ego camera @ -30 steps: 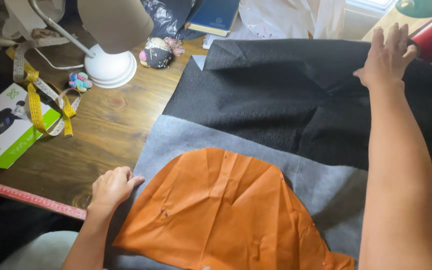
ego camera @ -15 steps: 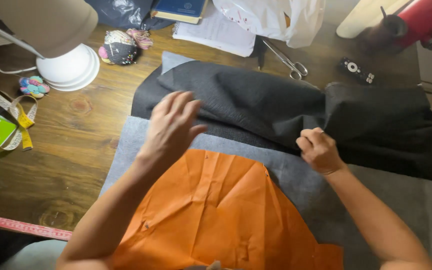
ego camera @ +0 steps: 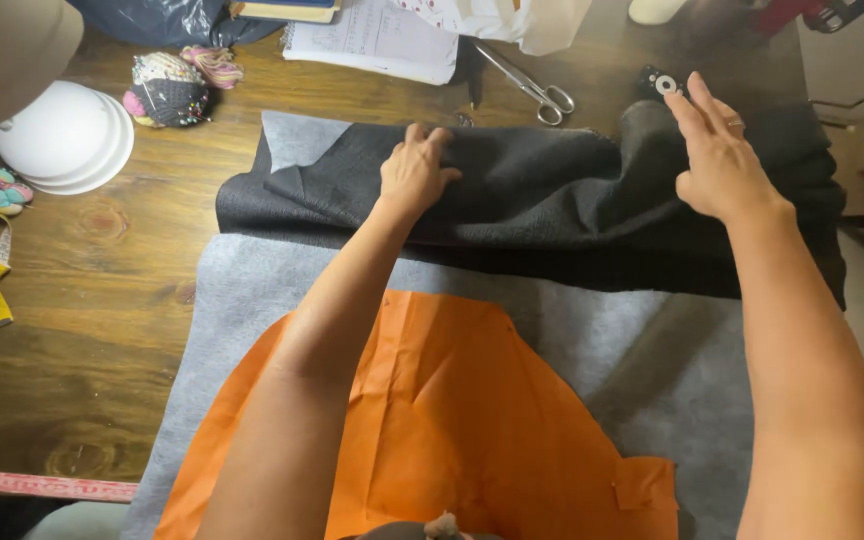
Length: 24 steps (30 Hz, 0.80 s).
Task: The person lays out a large piece of grey fabric on a wooden table and places an orange paper pattern on top. They smooth the materials and adjust the fabric edges, then use a pin to secure the pattern to the fabric.
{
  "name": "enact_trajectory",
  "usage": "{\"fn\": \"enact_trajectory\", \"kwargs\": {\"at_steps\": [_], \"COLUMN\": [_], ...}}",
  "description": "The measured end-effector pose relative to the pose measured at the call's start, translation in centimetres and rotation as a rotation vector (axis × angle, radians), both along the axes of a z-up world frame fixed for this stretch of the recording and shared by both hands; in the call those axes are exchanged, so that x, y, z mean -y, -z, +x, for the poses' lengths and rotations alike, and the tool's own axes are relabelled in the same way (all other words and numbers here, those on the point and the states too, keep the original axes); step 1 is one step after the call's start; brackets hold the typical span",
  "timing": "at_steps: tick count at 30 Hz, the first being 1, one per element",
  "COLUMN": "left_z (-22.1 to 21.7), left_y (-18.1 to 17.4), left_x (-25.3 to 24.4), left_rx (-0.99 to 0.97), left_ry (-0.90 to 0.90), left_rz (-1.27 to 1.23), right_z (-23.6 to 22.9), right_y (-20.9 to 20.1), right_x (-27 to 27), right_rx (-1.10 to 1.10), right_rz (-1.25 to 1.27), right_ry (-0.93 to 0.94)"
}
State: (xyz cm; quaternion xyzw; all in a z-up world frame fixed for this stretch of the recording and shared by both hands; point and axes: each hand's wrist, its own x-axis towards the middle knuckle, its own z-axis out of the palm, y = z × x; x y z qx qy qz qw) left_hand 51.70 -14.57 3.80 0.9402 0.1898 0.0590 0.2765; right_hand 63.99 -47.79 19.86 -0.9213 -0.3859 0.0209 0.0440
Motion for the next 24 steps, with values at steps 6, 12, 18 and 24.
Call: {"fn": "enact_trajectory", "kwargs": {"at_steps": [6,12,18,24], "left_z": [0.9,1.2,-1.6,2.4], "left_y": [-1.0,-0.8,-4.1,-10.1], "left_x": [-1.3,-1.8,-1.9,-6.3], "left_rx": [-0.248,-0.147,0.383,0.764], "left_ry": [-0.039,-0.026,-0.124,-0.258], "left_rz": [0.104,0.106,-0.056,-0.018], "right_z": [5.5,12.2,10.6,9.5], "right_y": [4.8,13.3,8.5,0.5], "right_x": [-2.1,3.1,8.2,12.1], "right_rx": [-0.343,0.068,0.324,0.319], "right_rz": [-0.390,-0.337,-0.289,0.394], "right_ry": [0.384,-0.021,0.040,0.092]}}
